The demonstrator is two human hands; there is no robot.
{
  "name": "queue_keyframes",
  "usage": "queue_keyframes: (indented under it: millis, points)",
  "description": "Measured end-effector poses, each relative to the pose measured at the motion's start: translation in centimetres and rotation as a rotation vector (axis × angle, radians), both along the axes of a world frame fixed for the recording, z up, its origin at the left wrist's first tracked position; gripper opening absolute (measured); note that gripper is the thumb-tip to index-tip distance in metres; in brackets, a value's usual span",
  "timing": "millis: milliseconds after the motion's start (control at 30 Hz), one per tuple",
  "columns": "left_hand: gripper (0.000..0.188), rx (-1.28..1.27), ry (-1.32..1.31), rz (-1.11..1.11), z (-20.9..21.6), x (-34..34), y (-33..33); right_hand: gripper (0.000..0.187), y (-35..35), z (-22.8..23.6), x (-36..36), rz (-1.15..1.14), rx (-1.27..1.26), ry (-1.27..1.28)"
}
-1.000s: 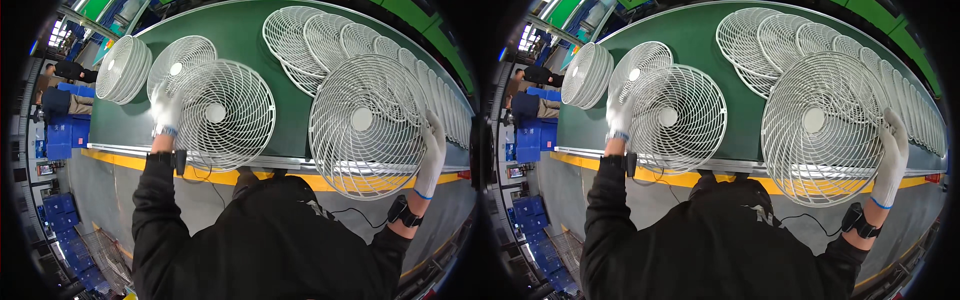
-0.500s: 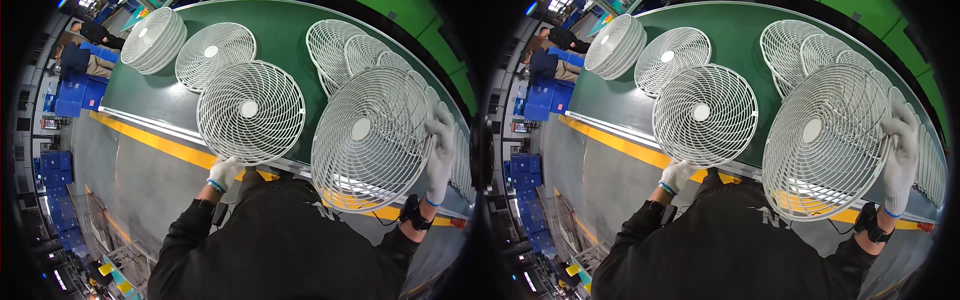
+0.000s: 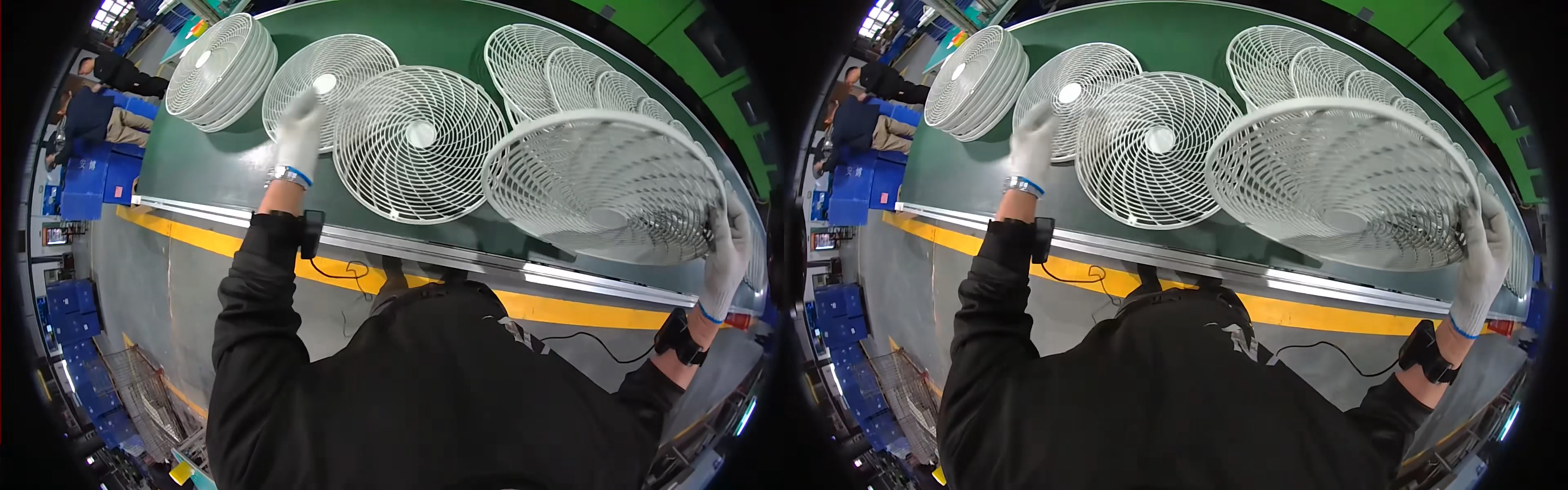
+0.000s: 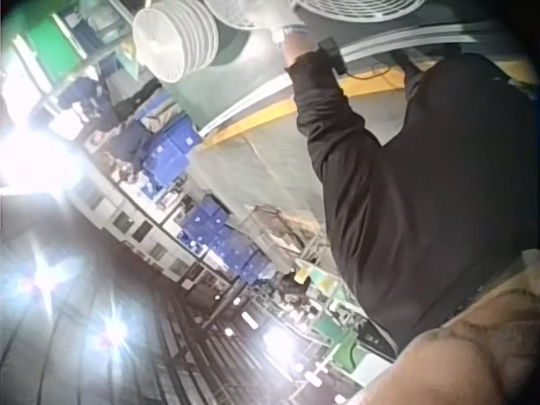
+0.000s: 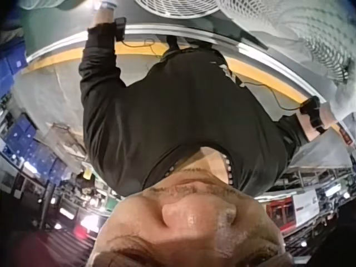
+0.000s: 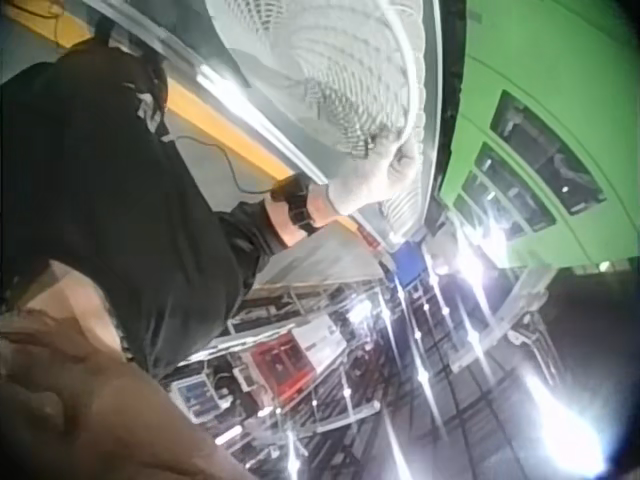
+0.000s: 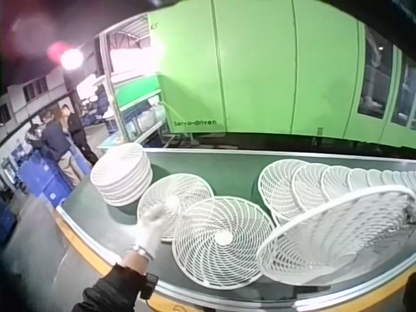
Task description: Stacking plastic fan covers from a conveyor belt.
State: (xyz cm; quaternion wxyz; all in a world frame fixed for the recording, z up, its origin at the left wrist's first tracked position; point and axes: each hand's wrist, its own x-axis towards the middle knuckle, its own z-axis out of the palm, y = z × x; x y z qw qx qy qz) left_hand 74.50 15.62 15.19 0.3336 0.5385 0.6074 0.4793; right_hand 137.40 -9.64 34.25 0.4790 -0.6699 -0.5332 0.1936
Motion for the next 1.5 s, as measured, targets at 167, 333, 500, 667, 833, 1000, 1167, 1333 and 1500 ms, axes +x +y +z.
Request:
queue_keyframes:
  millis: [167, 333, 500, 667, 833, 1000, 1167, 1333, 1500]
  points:
    - [0.044, -0.225, 0.577, -0.531, -4.4, 4.1, -4.4, 0.029, -1.4, -0.8, 2.1, -0.147, -0.01, 0.086]
    - [0.041, -0.337, 0.611, -0.698, -7.3, 4.7, -7.3, 0.031, 0.3, -1.2, 0.8, -0.302, 0.098, 0.332]
    - [0.046, -0.431, 0.694, -0.884, -5.3, 3.8, -9.1, 0.028, 5.0, -2.9, -2.6, -0.206, 0.004, 0.001]
    - [0.058, -0.49, -0.068, -0.782, -3.9, 3.9, -9.5, 0.028, 9.9, -6.4, -3.9, -0.117, -0.131, 0.533]
    - [0.067, -0.48, -1.032, -0.612, 0.4, 4.9, -8.7, 0.028, 14.8, -9.1, -9.2, -0.044, -0.176, 0.763]
    - [0.065, -0.487, -1.045, -0.387, 2.3, 2.8, -8.5, 0.029, 16.6, -9.8, -11.9, 0.011, -0.244, 0.853]
    - [0.065, -0.345, -1.01, -0.536, 7.6, 1.7, -7.7, 0.032, 16.8, -7.8, -12.7, 0.186, -0.354, 0.765]
    - [0.061, -0.336, -0.544, -0.511, 10.1, 2.1, -7.6, 0.041, 18.0, -6.7, -13.1, 0.312, -0.277, 0.701]
    - [0.054, -0.234, -0.847, -0.318, 6.4, -0.8, -7.2, 0.054, 16.8, -8.8, -16.0, 0.235, -0.253, 0.471]
